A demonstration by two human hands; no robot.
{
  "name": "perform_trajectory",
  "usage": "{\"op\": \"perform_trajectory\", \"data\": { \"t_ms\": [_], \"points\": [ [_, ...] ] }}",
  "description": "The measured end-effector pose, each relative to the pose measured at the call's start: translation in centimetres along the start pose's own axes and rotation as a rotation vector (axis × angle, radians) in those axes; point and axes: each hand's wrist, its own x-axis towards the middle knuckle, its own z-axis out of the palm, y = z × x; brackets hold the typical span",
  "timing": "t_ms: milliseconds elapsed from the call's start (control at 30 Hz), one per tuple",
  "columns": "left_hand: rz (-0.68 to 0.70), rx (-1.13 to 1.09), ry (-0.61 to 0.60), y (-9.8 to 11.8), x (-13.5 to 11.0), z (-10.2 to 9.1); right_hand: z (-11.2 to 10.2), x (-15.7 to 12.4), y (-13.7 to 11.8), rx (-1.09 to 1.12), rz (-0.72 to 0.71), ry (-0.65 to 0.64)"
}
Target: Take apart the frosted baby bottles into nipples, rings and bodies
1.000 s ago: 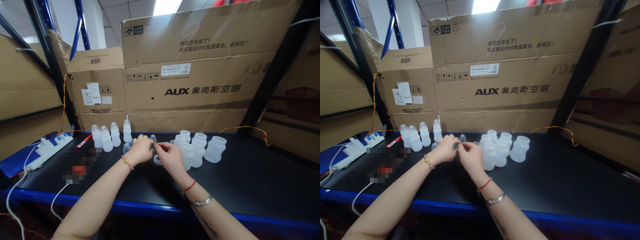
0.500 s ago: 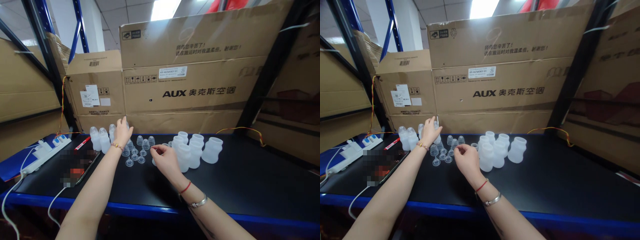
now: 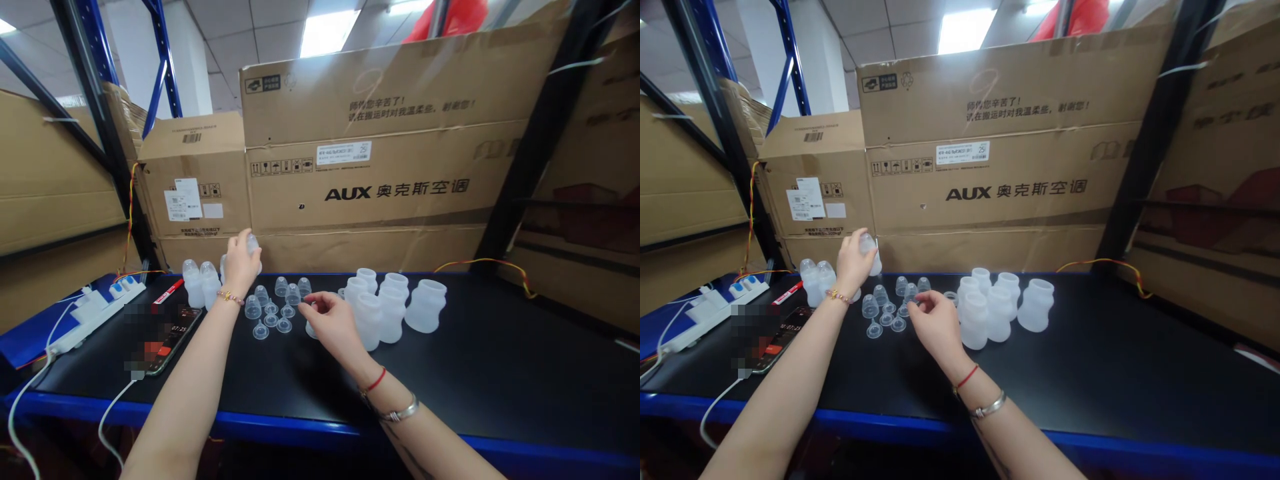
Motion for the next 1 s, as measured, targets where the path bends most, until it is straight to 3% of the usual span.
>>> {"op": "perform_trajectory", "data": {
  "t_ms": [67, 133, 233, 367, 467, 700, 1000],
  "points": [
    [0.056, -0.140, 0.060, 1.1, -0.2, -1.4, 0.0, 0.1, 0.1, -0.009, -0.021, 0.029],
    [0.030, -0.311, 0.000, 2.2, -0.5, -2.4, -0.1, 0.2, 0.2, -0.012, -0.019, 0.046],
    [-0.004, -0.550, -0.271, 3.5, -1.5, -2.9, -0.1, 0.1, 0.0, 0.044, 0.020, 0.013],
    [-0.020, -0.749, -0.644, 4.7, -2.7, -2.5, -0.3, -0.4, -1.2, 0.222, 0.033, -0.197],
    [-0.050, -0.854, -0.781, 5.0, -3.1, -2.1, -0.5, -0.6, -1.9, 0.287, 0.093, -0.290],
    [-0.257, -1.127, -0.862, 4.7, -3.2, -1.3, -0.7, -0.5, -2.0, 0.324, 0.161, -0.276],
    [-0.350, -1.187, -0.762, 4.7, -3.5, -0.5, -0.8, -0.2, -2.3, 0.285, 0.213, -0.208]
  ]
}}
